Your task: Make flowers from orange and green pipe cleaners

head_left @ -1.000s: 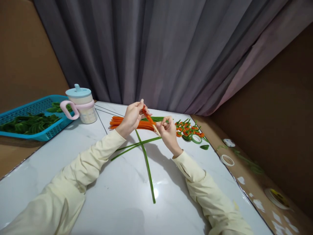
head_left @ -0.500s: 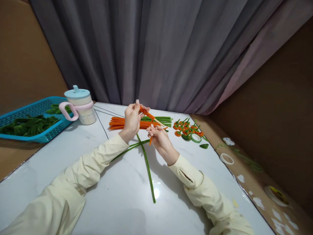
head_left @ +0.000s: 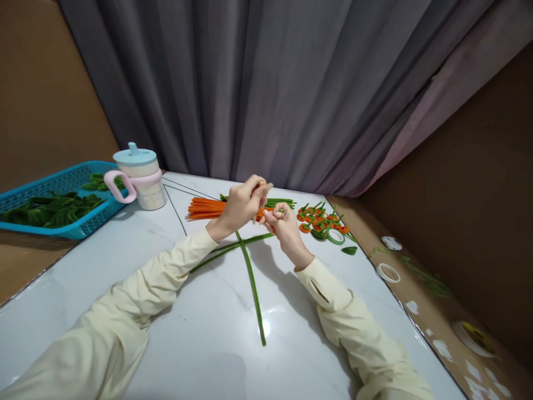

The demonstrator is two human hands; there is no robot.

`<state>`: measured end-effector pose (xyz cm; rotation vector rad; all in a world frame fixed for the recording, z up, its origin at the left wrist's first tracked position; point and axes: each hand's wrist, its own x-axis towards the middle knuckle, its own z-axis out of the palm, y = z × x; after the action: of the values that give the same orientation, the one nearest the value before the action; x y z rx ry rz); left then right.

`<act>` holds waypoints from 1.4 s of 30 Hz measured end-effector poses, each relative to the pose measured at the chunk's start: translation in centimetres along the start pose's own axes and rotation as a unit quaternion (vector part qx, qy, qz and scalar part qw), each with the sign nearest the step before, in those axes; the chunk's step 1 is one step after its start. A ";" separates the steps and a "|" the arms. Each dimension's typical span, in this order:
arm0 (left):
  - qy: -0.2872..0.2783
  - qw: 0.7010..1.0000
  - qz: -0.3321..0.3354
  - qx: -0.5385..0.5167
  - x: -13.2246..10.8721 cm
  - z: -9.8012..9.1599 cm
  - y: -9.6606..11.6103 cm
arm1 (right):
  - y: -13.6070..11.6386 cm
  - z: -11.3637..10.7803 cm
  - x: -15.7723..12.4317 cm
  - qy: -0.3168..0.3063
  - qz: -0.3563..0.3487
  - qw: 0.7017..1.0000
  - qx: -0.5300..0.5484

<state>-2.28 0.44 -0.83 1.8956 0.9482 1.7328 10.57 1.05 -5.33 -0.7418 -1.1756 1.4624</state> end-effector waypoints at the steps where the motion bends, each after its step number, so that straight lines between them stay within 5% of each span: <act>1: 0.005 0.998 -0.041 -0.045 0.4 -0.2 0.0 | 0.3 -0.2 0.1 0.003 -0.023 1.000 -0.015; 3: 0.023 0.975 -0.147 -0.164 1.3 -0.7 -0.3 | 0.7 -0.4 0.2 0.007 -0.060 0.997 -0.040; 6: 0.074 0.888 -0.324 -0.319 2.0 -1.2 -1.8 | 1.2 -0.6 -0.2 0.028 -0.104 0.992 -0.061; 11: 0.114 0.854 -0.385 -0.331 1.1 0.1 -4.1 | 1.8 -0.9 0.0 0.101 -0.127 0.986 -0.038; 15: 0.162 0.859 -0.353 -0.334 0.2 1.6 -3.5 | 2.4 -0.3 0.3 0.106 -0.071 0.992 0.017; 18: 0.187 0.915 -0.227 -0.276 -0.5 2.0 -2.4 | 2.5 0.3 0.0 0.066 -0.002 0.997 0.049; 22: 0.068 0.996 -0.005 -0.060 -1.8 1.9 -1.7 | 2.1 0.8 -0.6 0.031 0.038 0.996 0.070; 25: -0.046 0.997 0.055 0.032 -2.3 1.8 -1.5 | 1.6 0.5 -0.4 0.012 0.031 0.997 0.069; 27: -0.067 0.996 0.052 0.039 -1.9 1.5 -1.0 | 1.0 0.1 0.0 -0.013 0.024 0.998 0.059; 30: -0.004 0.999 -0.032 -0.040 -0.4 0.7 0.0 | 0.1 -0.7 0.5 -0.069 0.028 0.997 0.033; 32: 0.010 0.975 -0.141 -0.174 0.8 -0.1 0.3 | -0.5 -1.1 0.7 -0.102 0.029 0.994 0.020; 35: 0.084 0.849 -0.346 -0.391 2.0 -1.0 -0.6 | -1.1 -1.3 0.7 -0.123 0.011 0.992 0.025; 38: 0.138 0.809 -0.401 -0.408 2.1 -0.9 -2.3 | -0.9 -0.8 0.6 -0.092 -0.022 0.993 0.074; 42: 0.192 0.809 -0.385 -0.400 1.3 0.5 -3.3 | 0.4 -0.1 0.7 -0.016 -0.030 0.992 0.120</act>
<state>-2.48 3.72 -2.21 0.5069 0.7552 1.5954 10.38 1.78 -5.69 -0.5157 -1.0150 1.5377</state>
